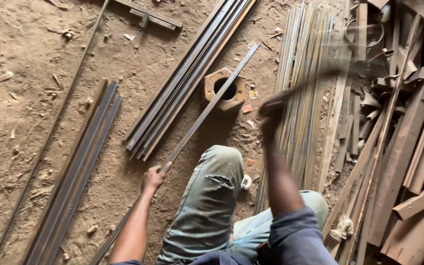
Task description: The person sits on the ground and repeatedly strikes long metal bars with a hammer. The bars are placed on a hexagonal anvil-like object to support them during the process. The person handles the bars one by one, striking them multiple times before moving to the next piece.
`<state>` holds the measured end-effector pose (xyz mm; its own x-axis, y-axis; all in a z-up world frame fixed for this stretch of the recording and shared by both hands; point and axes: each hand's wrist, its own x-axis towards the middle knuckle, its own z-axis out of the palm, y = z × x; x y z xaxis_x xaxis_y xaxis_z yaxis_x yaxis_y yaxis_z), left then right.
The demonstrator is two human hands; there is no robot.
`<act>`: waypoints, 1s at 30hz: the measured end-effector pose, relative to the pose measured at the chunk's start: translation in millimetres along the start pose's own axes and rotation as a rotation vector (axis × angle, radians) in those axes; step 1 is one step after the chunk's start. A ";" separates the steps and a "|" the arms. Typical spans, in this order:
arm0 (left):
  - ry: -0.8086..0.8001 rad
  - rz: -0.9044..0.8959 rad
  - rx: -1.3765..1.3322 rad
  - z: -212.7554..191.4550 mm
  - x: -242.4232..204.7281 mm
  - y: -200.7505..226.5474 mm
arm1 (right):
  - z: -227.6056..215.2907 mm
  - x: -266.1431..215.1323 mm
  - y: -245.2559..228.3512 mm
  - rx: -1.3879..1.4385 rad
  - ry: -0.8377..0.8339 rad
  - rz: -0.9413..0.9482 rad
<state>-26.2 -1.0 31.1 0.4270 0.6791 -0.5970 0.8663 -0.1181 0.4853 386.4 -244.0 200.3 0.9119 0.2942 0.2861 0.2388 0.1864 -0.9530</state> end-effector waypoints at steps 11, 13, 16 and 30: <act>0.307 0.222 0.280 -1.1 -12.8 -48.5 | 5.0 30.7 -39.7 0.044 0.119 0.048; 0.396 0.313 0.306 -2.0 -17.6 -55.2 | 3.2 79.1 -100.1 0.193 0.052 -0.223; 0.296 0.223 0.357 -1.0 -34.7 -68.1 | 7.9 113.7 -146.9 0.325 -0.015 -0.422; 0.287 0.183 0.298 -1.7 -68.5 -63.7 | -9.7 -82.4 92.4 -0.369 -0.012 0.565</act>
<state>-111.1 -38.8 42.2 0.5270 0.7963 -0.2970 0.8382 -0.4293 0.3364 336.5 -260.1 87.6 0.9268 0.2635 -0.2678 -0.1737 -0.3315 -0.9273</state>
